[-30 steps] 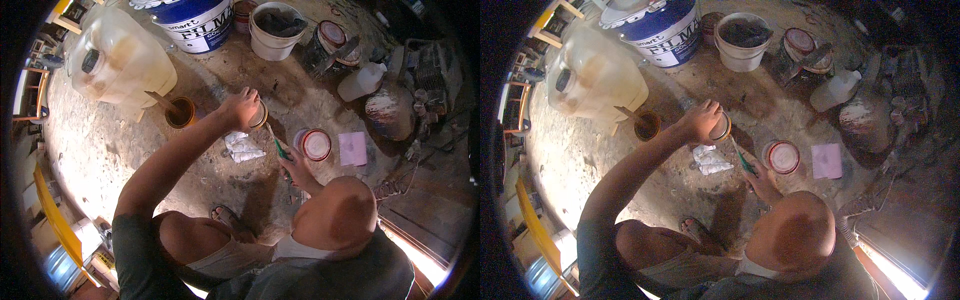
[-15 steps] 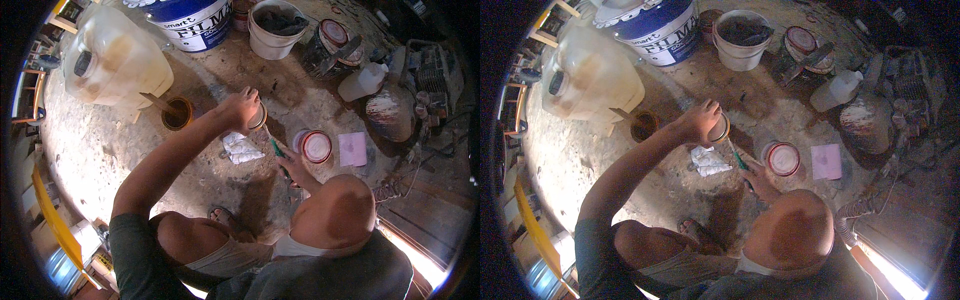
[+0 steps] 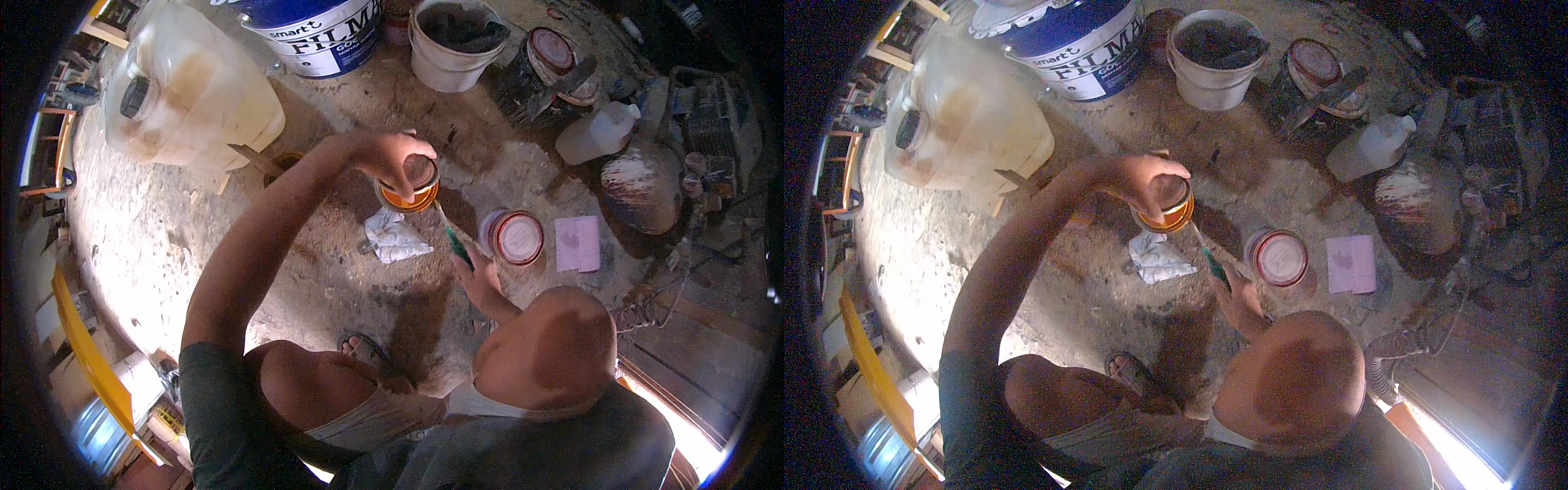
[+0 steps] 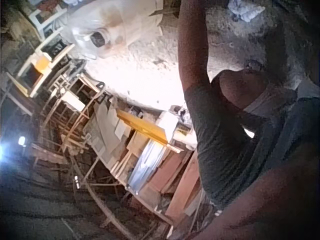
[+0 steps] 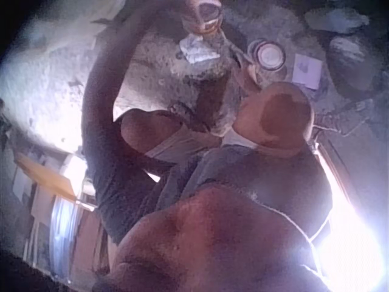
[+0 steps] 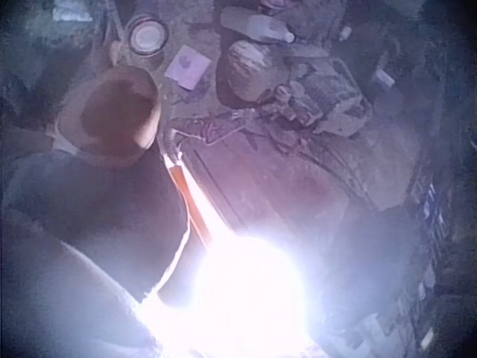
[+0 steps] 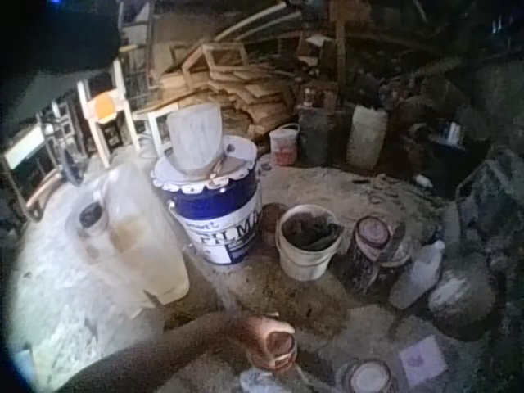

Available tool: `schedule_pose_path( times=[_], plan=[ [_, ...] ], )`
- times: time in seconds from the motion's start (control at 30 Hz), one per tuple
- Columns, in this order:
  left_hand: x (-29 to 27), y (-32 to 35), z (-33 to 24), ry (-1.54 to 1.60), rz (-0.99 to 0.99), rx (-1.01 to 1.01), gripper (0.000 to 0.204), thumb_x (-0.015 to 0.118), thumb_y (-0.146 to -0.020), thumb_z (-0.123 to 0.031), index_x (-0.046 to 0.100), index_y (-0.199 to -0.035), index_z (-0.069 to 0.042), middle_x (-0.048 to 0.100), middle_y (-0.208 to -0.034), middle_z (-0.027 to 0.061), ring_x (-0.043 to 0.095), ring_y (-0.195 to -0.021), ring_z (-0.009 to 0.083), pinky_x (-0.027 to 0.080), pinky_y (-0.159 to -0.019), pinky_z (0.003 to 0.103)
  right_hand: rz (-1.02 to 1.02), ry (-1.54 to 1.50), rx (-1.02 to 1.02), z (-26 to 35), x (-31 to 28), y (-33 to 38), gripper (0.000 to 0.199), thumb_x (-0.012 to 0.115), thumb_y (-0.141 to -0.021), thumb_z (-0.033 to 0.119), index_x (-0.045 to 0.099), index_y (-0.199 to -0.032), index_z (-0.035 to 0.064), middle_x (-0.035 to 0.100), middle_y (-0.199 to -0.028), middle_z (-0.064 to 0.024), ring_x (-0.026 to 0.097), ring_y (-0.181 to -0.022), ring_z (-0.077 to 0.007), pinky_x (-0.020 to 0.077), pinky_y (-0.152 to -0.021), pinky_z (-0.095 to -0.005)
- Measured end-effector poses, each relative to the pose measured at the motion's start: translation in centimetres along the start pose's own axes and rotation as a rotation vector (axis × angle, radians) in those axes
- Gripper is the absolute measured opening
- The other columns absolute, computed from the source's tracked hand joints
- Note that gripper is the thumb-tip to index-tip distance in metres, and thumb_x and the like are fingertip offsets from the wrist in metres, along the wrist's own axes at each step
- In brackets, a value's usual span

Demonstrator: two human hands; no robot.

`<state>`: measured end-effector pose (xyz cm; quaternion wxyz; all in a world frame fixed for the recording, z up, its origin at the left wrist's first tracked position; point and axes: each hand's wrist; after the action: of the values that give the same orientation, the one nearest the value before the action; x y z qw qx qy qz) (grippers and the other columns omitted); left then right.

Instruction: The person pours liquid from multiple containers into a small plastic cup and stirs the mixture with a wooden stick.

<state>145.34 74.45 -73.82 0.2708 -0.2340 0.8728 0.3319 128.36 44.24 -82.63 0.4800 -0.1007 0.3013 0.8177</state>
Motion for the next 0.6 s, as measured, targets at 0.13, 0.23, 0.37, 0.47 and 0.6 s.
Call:
schedule_pose_path(
  times=[0.13,0.23,0.37,0.47,0.6],
  plan=[
    [-1.5,1.7,-0.1,0.384,0.024,-0.023,0.094,0.084,-0.062,-0.040,0.044,-0.142,-0.010,0.052,-0.137,0.0152,0.052,-0.124,0.0267,0.043,-0.103,0.035,-0.102,0.275,-0.179,-4.6,0.9,1.8,0.035,0.057,-0.095,0.027,0.054,-0.120,0.0024,0.063,-0.094,-0.0215,0.064,-0.089,-0.0375,0.0485,-0.077,-0.0447],
    [-1.2,3.3,0.6,0.406,-0.148,-0.011,0.092,0.085,-0.065,-0.040,0.044,-0.142,-0.013,0.052,-0.137,0.0130,0.052,-0.122,0.0255,0.041,-0.103,0.036,-0.073,0.337,-0.152,-5.2,1.2,3.1,0.035,0.058,-0.094,0.029,0.055,-0.118,0.0032,0.063,-0.099,-0.0208,0.063,-0.093,-0.0385,0.0490,-0.080,-0.0455],
    [-3.6,3.6,-1.8,0.601,-0.291,-0.031,0.097,0.087,-0.066,-0.038,0.039,-0.146,-0.013,0.049,-0.138,0.0111,0.050,-0.122,0.0248,0.042,-0.102,0.036,-0.066,0.478,-0.108,-6.6,0.6,4.9,0.037,0.061,-0.092,0.032,0.056,-0.119,0.0064,0.064,-0.106,-0.0193,0.062,-0.099,-0.0390,0.0496,-0.082,-0.0461],
    [-5.9,3.1,-4.9,0.582,-0.414,0.064,0.094,0.086,-0.071,-0.030,0.036,-0.147,-0.011,0.048,-0.136,0.0105,0.050,-0.120,0.0219,0.044,-0.099,0.035,-0.246,0.633,-0.227,-8.8,1.3,5.6,0.036,0.063,-0.090,0.031,0.057,-0.117,0.0074,0.063,-0.105,-0.0182,0.062,-0.098,-0.0388,0.0496,-0.080,-0.0470],
    [-8.4,2.9,-7.0,0.789,-0.709,0.366,0.085,0.080,-0.078,-0.015,0.031,-0.147,-0.006,0.049,-0.133,0.0131,0.054,-0.118,0.0218,0.046,-0.099,0.036,-0.241,0.625,-0.233,-8.5,1.8,5.3,0.036,0.064,-0.089,0.030,0.057,-0.116,0.0073,0.063,-0.104,-0.0179,0.062,-0.097,-0.0386,0.0494,-0.079,-0.0472]
  ],
)
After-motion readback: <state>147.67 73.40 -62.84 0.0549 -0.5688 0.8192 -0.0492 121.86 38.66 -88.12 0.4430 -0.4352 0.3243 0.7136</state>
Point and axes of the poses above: each hand's wrist, its own y-axis away from the middle knuckle, its own x-axis out of the palm, z = x × y
